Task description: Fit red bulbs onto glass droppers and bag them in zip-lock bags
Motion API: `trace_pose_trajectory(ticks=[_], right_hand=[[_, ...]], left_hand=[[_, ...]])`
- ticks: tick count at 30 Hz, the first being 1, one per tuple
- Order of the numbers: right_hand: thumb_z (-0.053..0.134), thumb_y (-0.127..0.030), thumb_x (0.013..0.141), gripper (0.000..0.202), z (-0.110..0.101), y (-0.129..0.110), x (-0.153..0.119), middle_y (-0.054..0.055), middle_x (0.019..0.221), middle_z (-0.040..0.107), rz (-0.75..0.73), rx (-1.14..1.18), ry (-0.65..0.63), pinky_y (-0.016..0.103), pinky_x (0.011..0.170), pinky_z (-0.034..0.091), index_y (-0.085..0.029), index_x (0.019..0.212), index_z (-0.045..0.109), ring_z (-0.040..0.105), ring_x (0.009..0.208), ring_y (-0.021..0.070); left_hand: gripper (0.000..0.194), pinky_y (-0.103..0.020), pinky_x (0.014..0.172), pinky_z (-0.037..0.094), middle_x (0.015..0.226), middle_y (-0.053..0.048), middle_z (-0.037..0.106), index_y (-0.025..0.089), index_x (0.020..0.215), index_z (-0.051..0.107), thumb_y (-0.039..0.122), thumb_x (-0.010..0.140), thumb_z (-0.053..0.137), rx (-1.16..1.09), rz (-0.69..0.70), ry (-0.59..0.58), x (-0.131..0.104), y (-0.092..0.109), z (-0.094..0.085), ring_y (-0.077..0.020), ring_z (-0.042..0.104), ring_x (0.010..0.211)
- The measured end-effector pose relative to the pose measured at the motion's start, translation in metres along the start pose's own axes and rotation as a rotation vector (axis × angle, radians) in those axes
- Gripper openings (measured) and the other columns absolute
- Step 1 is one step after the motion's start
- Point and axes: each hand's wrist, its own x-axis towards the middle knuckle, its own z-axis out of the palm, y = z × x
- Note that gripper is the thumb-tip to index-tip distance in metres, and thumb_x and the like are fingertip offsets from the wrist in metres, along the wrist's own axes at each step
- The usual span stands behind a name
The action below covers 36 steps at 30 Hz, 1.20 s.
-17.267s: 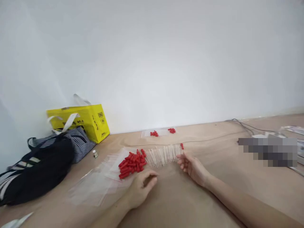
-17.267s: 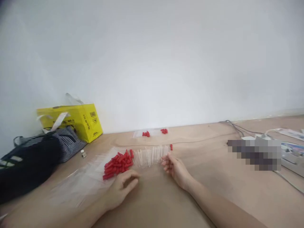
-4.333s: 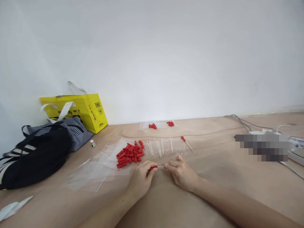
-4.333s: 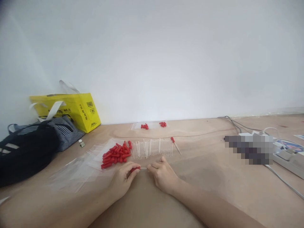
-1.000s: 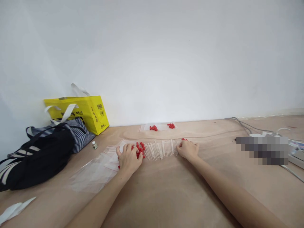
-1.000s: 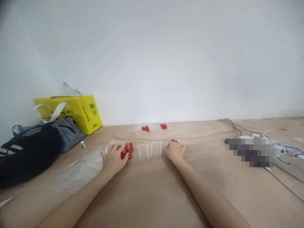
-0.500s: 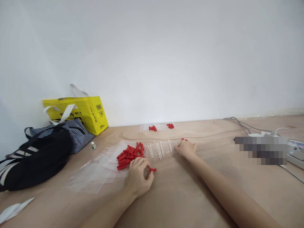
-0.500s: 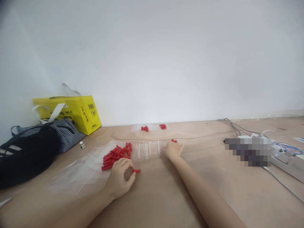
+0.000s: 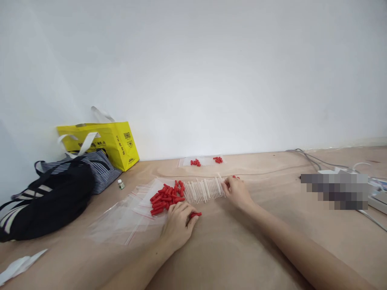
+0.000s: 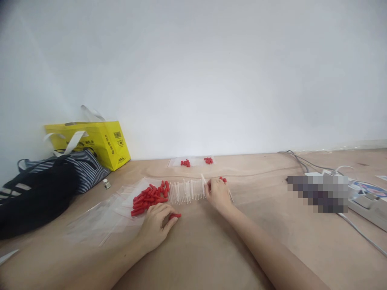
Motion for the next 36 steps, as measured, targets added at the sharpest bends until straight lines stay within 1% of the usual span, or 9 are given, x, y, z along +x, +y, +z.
trace_pose_trajectory(ticks=[3,4,6,10,17,21,28,33,36], right_hand=[[0.035,-0.020,0.084,0.017,0.004,0.004,-0.026,0.004,0.077,0.062,-0.391,0.155,0.073,0.029,0.075,0.032,-0.018,0.080,0.051,0.055,0.070,0.0142],[0.034,-0.018,0.085,0.016,0.006,0.005,-0.035,0.003,0.077,0.062,-0.482,0.185,0.086,0.030,0.075,0.031,-0.018,0.080,0.049,0.054,0.069,0.0136],[0.033,-0.014,0.085,0.016,0.008,0.006,-0.048,0.001,0.076,0.061,-0.576,0.207,0.090,0.031,0.077,0.029,-0.019,0.082,0.048,0.054,0.068,0.0127],[0.034,-0.010,0.084,0.015,0.009,0.001,-0.058,0.000,0.076,0.060,-0.619,0.194,0.071,0.033,0.080,0.025,-0.018,0.083,0.047,0.054,0.069,0.0123],[0.036,-0.010,0.083,0.014,0.011,-0.006,-0.057,0.000,0.076,0.059,-0.636,0.199,0.052,0.033,0.079,0.023,-0.016,0.083,0.048,0.052,0.067,0.0114],[0.035,-0.011,0.084,0.018,0.012,-0.007,-0.058,0.001,0.076,0.059,-0.671,0.198,0.066,0.032,0.079,0.023,-0.017,0.088,0.052,0.051,0.068,0.0118],[0.037,-0.015,0.085,0.021,0.014,-0.009,-0.059,0.001,0.069,0.056,-0.740,0.200,0.155,0.028,0.072,0.024,-0.018,0.092,0.056,0.047,0.065,0.0114],[0.034,-0.007,0.081,0.028,0.010,-0.006,-0.058,-0.001,0.064,0.052,-0.801,0.139,0.227,0.029,0.072,0.022,-0.018,0.089,0.058,0.043,0.058,0.0094],[0.033,-0.003,0.077,0.030,0.009,-0.004,-0.056,-0.002,0.062,0.050,-0.839,0.086,0.255,0.029,0.071,0.021,-0.017,0.085,0.059,0.042,0.058,0.0093]], left_hand=[[0.008,-0.035,0.074,0.033,0.082,-0.001,0.062,0.021,0.080,0.054,0.021,0.080,0.046,-0.011,0.008,0.025,0.001,0.000,0.002,-0.0192,0.053,0.080],[0.008,-0.035,0.075,0.033,0.083,-0.001,0.062,0.021,0.082,0.054,0.021,0.080,0.045,-0.018,0.014,0.037,0.002,0.001,0.003,-0.0189,0.053,0.080],[0.010,-0.036,0.078,0.032,0.087,-0.001,0.063,0.021,0.087,0.053,0.020,0.082,0.044,-0.026,0.033,0.065,0.003,0.001,0.005,-0.0188,0.053,0.082],[0.018,-0.040,0.083,0.029,0.092,-0.001,0.065,0.023,0.097,0.055,0.018,0.083,0.044,-0.014,0.085,0.085,0.005,0.000,0.007,-0.0187,0.054,0.085],[0.017,-0.041,0.088,0.025,0.089,0.002,0.066,0.025,0.091,0.059,0.019,0.084,0.044,-0.009,0.096,0.098,0.005,0.002,0.004,-0.0164,0.056,0.084],[0.014,-0.041,0.087,0.026,0.085,0.002,0.066,0.024,0.087,0.059,0.021,0.083,0.046,-0.013,0.093,0.121,0.005,0.003,0.006,-0.0165,0.056,0.082],[0.015,-0.040,0.086,0.027,0.079,0.001,0.065,0.021,0.081,0.058,0.022,0.085,0.043,-0.030,0.111,0.166,0.004,0.002,0.007,-0.0161,0.056,0.077],[0.016,-0.040,0.088,0.026,0.071,0.002,0.063,0.022,0.079,0.058,0.021,0.084,0.042,-0.028,0.179,0.177,0.003,0.007,0.003,-0.0148,0.056,0.072],[0.017,-0.041,0.089,0.026,0.069,0.002,0.064,0.022,0.078,0.058,0.021,0.084,0.042,-0.013,0.223,0.209,0.003,0.011,0.001,-0.0146,0.057,0.069]])
